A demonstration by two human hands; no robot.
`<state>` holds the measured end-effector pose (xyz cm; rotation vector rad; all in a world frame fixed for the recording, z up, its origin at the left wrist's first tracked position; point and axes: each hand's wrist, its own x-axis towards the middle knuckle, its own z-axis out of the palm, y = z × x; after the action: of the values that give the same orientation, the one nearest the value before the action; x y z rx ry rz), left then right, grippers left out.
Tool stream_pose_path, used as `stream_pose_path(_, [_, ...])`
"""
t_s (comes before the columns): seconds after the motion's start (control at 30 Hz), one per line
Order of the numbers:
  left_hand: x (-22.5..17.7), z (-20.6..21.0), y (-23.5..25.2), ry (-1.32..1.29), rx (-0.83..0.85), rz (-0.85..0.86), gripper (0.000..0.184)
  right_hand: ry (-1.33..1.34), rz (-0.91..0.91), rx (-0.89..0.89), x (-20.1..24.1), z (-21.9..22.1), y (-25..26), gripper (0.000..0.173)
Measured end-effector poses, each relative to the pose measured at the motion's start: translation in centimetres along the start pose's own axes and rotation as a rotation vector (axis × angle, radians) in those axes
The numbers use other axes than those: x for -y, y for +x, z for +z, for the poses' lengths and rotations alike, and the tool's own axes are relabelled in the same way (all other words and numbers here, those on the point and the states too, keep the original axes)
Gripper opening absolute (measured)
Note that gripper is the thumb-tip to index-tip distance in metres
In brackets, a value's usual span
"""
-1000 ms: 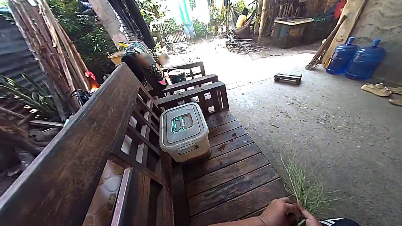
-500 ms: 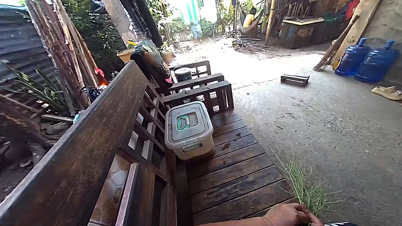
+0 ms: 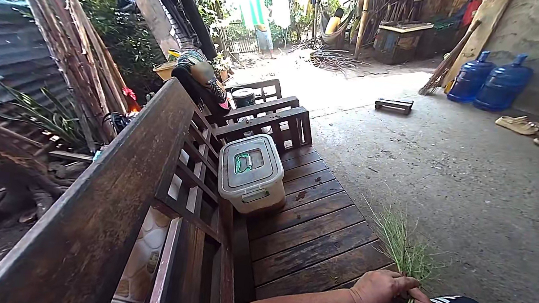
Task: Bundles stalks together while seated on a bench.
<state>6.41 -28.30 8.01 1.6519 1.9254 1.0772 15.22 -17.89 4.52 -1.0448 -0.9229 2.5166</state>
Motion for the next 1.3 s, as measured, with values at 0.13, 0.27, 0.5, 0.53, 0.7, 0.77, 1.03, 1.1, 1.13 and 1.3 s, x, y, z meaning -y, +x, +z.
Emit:
stream_pose_path(0.13, [0.2,0.2,-0.3,0.014,-0.011,0.022,0.036,0.000,0.019,0.025,-0.2,-0.4,-0.1,0.035])
stream_pose_path(0.27, [0.5,0.7,-0.7,0.045,-0.030,0.036,0.032,0.017,0.027,0.036,-0.2,-0.5,-0.1,0.035])
stream_pose_path(0.5, [0.6,-0.1,-1.2,-0.002,-0.141,0.055,0.031,-0.254,0.021,0.046,0.4,0.1,-0.9,0.028])
stream_pose_path(0.53, [1.0,-0.4,-1.2,-0.018,-0.192,0.081,0.031,-0.246,0.028,0.060,0.5,0.0,-0.8,0.029])
stream_pose_path(0.7, [7.8,-4.2,-2.4,0.021,-0.347,-0.228,0.033,-0.079,0.050,0.128,0.7,-1.5,0.6,0.032])
stream_pose_path(0.77, [12.1,-4.0,-3.9,0.078,-0.257,-0.469,0.034,-0.046,0.047,0.127,0.7,-1.7,1.0,0.034])
stream_pose_path(1.03, [15.1,6.0,-7.8,0.314,-0.027,-0.361,0.069,-0.075,0.076,0.117,0.5,-1.4,1.2,0.036])
stream_pose_path(1.1, [14.8,6.7,-6.8,0.281,0.007,-0.284,0.065,-0.043,0.097,0.103,0.5,-1.5,1.5,0.038])
stream_pose_path(1.13, [14.9,7.0,-6.3,0.286,0.037,-0.239,0.060,-0.033,0.103,0.096,0.4,-1.4,1.5,0.038])
stream_pose_path(1.3, [16.3,7.5,-5.5,0.247,0.014,0.082,0.030,-0.077,0.108,0.076,0.4,-1.4,1.0,0.034])
